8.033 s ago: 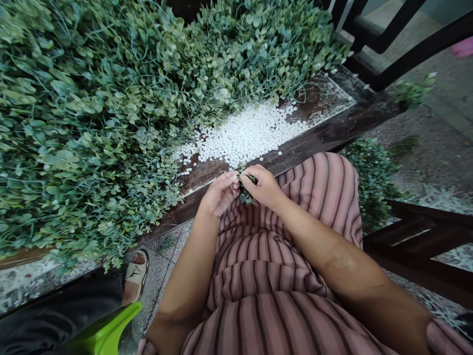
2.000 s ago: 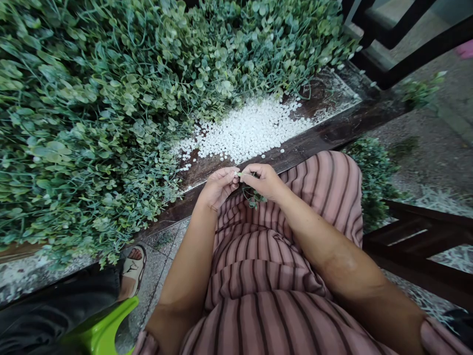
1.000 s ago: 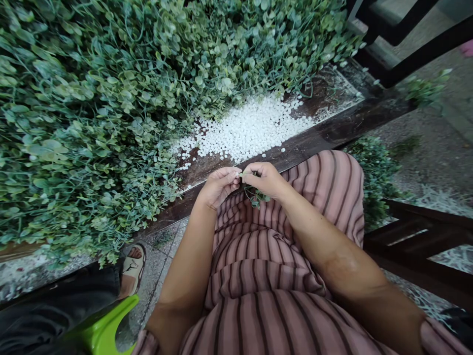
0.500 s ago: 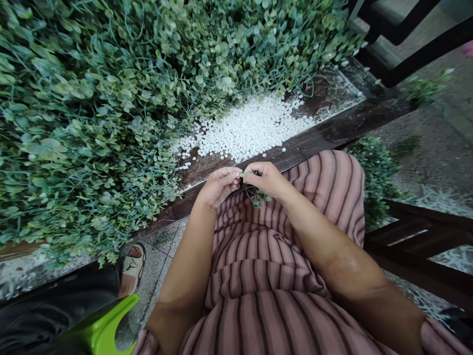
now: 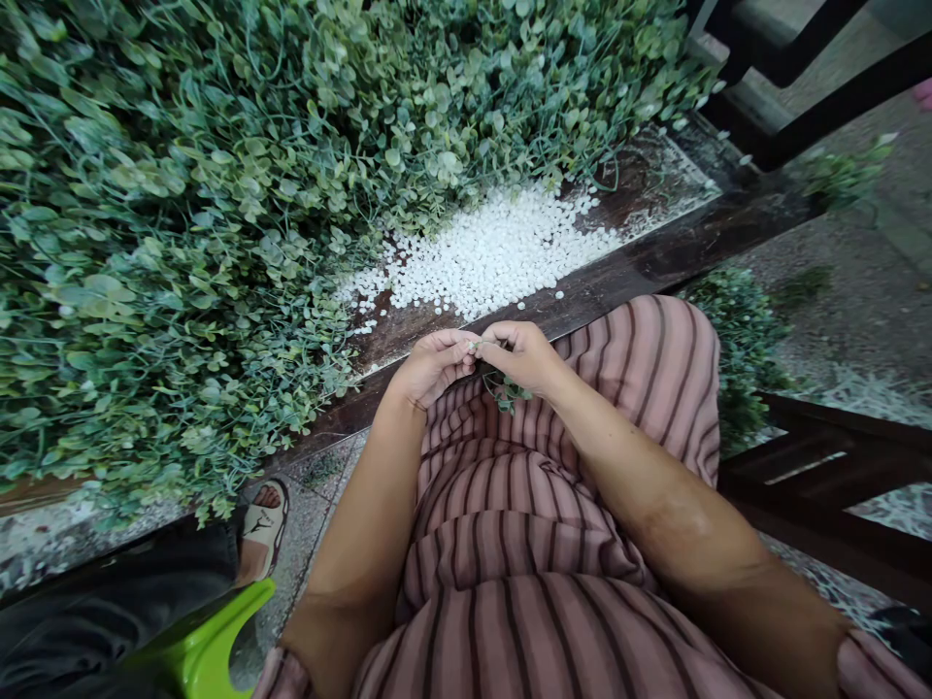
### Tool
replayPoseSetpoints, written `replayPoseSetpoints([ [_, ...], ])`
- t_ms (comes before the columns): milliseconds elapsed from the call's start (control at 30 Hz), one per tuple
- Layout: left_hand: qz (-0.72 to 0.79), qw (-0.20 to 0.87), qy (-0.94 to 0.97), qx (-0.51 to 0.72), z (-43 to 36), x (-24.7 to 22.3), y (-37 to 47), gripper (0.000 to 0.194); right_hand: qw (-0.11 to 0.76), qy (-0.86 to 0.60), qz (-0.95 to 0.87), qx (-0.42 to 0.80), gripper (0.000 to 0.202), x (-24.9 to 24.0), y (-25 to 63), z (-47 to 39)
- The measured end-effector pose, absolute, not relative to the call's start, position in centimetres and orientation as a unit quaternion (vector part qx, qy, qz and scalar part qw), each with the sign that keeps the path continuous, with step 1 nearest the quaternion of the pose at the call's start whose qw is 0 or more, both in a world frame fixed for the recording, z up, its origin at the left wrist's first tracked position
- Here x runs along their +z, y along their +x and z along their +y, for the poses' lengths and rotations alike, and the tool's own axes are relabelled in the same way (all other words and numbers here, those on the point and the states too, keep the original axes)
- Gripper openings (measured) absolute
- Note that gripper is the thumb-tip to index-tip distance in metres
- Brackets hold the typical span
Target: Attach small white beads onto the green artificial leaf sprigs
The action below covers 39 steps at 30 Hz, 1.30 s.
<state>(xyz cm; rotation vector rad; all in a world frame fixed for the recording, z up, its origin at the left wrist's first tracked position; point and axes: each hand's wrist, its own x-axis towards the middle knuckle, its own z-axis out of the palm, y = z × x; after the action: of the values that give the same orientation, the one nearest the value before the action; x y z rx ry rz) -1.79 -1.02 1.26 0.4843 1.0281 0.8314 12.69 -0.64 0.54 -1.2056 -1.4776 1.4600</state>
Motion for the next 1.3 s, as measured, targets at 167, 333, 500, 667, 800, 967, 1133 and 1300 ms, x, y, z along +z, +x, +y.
replayPoseSetpoints([
  [167, 0.466, 0.771, 0.228, 0.370, -0.9, 1.4, -2.0, 0.024, 0.373, -0.459, -0.583, 0.557, 0.022, 0.2, 12.7, -0.9],
  [333, 0.466, 0.771, 0.239, 0.363, -0.9, 1.5, -2.2, 0.026, 0.366, -0.445, -0.594, 0.562, 0.021, 0.5, 12.8, -0.9],
  [500, 0.476, 0.768, 0.240, 0.356, -0.7, 1.5, -2.1, 0.028, 0.374, -0.423, -0.615, 0.551, 0.024, 0.5, 12.8, -0.9],
  [667, 0.491, 0.738, 0.234, 0.400, -1.0, 1.3, -1.6, 0.028, 0.391, -0.419, -0.611, 0.547, 0.022, 0.1, 12.6, -0.8],
  [800, 0.523, 0.685, 0.234, 0.450, -1.7, 1.2, -0.8, 0.028, 0.387, -0.433, -0.606, 0.544, 0.023, 0.1, 12.5, -0.7],
  [967, 0.553, 0.632, 0.247, 0.483, -2.8, 1.1, -0.2, 0.028, 0.373, -0.461, -0.610, 0.525, 0.026, 0.0, 12.4, -0.7],
  [1133, 0.574, 0.604, 0.252, 0.492, -3.0, 1.2, -0.1, 0.029, 0.369, -0.468, -0.611, 0.522, 0.026, -0.3, 12.4, -0.6],
  [1300, 0.581, 0.599, 0.252, 0.490, -2.7, 1.1, -0.2, 0.028, 0.372, -0.470, -0.608, 0.521, 0.028, -0.4, 12.4, -0.6],
])
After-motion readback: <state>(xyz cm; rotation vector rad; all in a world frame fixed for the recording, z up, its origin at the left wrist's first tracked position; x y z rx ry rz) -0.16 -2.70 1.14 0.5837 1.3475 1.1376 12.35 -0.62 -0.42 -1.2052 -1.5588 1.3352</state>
